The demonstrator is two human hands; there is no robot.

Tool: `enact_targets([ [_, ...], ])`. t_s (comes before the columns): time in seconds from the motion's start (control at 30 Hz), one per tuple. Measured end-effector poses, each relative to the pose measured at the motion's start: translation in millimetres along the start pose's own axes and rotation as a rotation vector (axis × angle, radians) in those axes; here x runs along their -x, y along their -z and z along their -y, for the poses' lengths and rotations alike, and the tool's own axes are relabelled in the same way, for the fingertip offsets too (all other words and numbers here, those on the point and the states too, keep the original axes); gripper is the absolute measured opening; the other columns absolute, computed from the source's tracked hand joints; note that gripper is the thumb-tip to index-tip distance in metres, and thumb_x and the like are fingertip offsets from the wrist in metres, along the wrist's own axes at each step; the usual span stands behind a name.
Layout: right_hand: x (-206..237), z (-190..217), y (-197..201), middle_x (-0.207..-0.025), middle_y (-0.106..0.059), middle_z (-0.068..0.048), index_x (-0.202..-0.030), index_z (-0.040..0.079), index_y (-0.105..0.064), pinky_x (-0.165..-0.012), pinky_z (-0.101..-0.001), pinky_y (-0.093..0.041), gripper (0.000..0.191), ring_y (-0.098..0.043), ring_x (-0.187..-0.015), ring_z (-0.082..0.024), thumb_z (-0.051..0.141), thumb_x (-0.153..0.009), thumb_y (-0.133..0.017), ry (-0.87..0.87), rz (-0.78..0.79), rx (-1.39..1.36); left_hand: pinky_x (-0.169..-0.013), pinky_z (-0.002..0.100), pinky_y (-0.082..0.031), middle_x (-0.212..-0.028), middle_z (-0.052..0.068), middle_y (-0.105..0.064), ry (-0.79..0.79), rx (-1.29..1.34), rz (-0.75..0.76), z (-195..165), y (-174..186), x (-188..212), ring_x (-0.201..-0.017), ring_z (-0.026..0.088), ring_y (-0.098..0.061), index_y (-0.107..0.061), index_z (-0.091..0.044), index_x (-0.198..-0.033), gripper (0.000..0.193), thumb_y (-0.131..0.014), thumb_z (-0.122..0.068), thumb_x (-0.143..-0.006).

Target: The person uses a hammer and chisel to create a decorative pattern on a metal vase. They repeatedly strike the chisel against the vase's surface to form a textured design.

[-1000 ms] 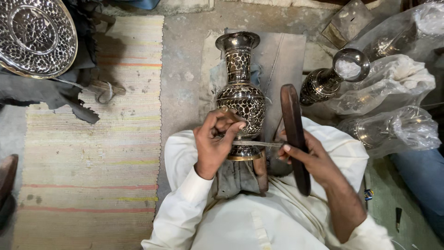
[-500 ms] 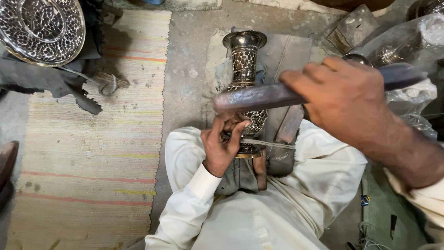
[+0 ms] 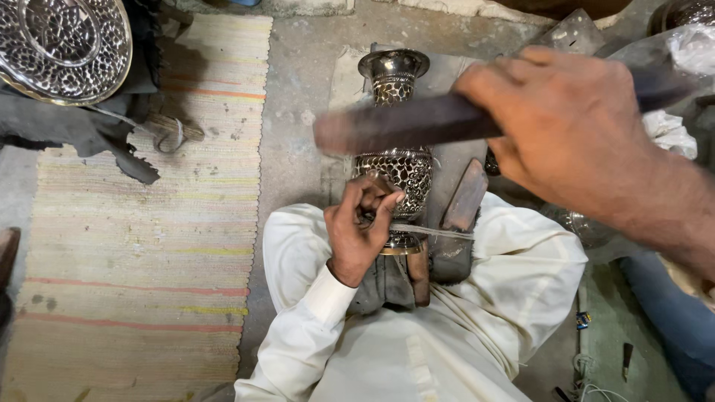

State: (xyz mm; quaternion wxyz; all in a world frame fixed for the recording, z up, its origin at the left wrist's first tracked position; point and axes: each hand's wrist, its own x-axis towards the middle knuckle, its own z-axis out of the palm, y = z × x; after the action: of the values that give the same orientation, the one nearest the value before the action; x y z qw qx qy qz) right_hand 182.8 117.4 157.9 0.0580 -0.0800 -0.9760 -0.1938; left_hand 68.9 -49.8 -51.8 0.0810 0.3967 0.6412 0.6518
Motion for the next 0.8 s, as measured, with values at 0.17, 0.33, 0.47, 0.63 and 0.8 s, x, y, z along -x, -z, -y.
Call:
enact_targets([
  [0.17,8.9,-0.7,-7.2,-0.087,-0.073,-0.002,-0.108,0.017,-0.068,-0.057,-0.0292,-0.055,0.037,-0.071,-0.081,-0.018,0.021,-0.072,-0.075,0.056,0.098,0.155,-0.058,0.024,-0.047,-0.077,0.004,-0.069,-0.034,0.013,-0.034,7.5,-1.0,1.7,-0.065,0.007,-0.060,-0.067,-0.004,-0.110,0.028,-0.084,-0.006,-0.088],
  [0.33,21.3,-9.3,-0.7,-0.074,-0.070,0.000,-0.120,0.022,-0.067,-0.058,-0.0304,-0.054,0.038,-0.068,-0.061,-0.015,0.028,-0.084,-0.076,-0.238,0.436,-0.066,-0.084,0.026,-0.060,-0.104,0.006,-0.078,0.082,0.477,0.043,8.5,19.5,-21.3,-0.097,0.009,-0.075,-0.061,-0.006,-0.124,0.032,-0.076,-0.004,-0.097],
  [0.47,42.2,-9.9,-21.0,-0.077,-0.072,-0.005,-0.125,0.020,-0.064,-0.057,-0.0307,-0.056,0.034,-0.071,-0.057,-0.016,0.030,-0.094,-0.075,-0.593,0.716,-0.421,-0.074,0.026,-0.062,-0.098,0.007,-0.080,-0.114,0.211,0.484,-0.8,25.5,-62.1,-0.089,0.012,-0.078,-0.063,-0.006,-0.127,0.040,-0.080,-0.008,-0.092],
  [0.63,90.3,-1.5,-77.8,-0.082,-0.074,-0.007,-0.114,0.008,-0.066,-0.060,-0.0333,-0.057,0.032,-0.071,-0.067,-0.015,0.023,-0.087,-0.077,-0.569,0.207,-0.900,-0.067,0.040,-0.055,-0.093,0.014,-0.076,-0.353,-0.100,0.771,-18.4,13.3,-89.7,-0.080,0.033,-0.074,-0.065,-0.008,-0.125,0.042,-0.082,-0.018,-0.089],
  [0.8,127.3,17.4,-116.4,-0.093,-0.064,-0.011,-0.125,0.002,-0.063,-0.075,-0.0357,-0.051,0.035,-0.061,-0.079,-0.017,0.016,-0.098,-0.080,-0.713,-0.292,-0.931,-0.066,0.044,-0.054,-0.087,0.015,-0.074,-0.371,-0.095,0.852,-23.9,10.3,-94.8,-0.076,0.035,-0.072,-0.064,-0.007,-0.124,0.036,-0.078,-0.016,-0.092],
])
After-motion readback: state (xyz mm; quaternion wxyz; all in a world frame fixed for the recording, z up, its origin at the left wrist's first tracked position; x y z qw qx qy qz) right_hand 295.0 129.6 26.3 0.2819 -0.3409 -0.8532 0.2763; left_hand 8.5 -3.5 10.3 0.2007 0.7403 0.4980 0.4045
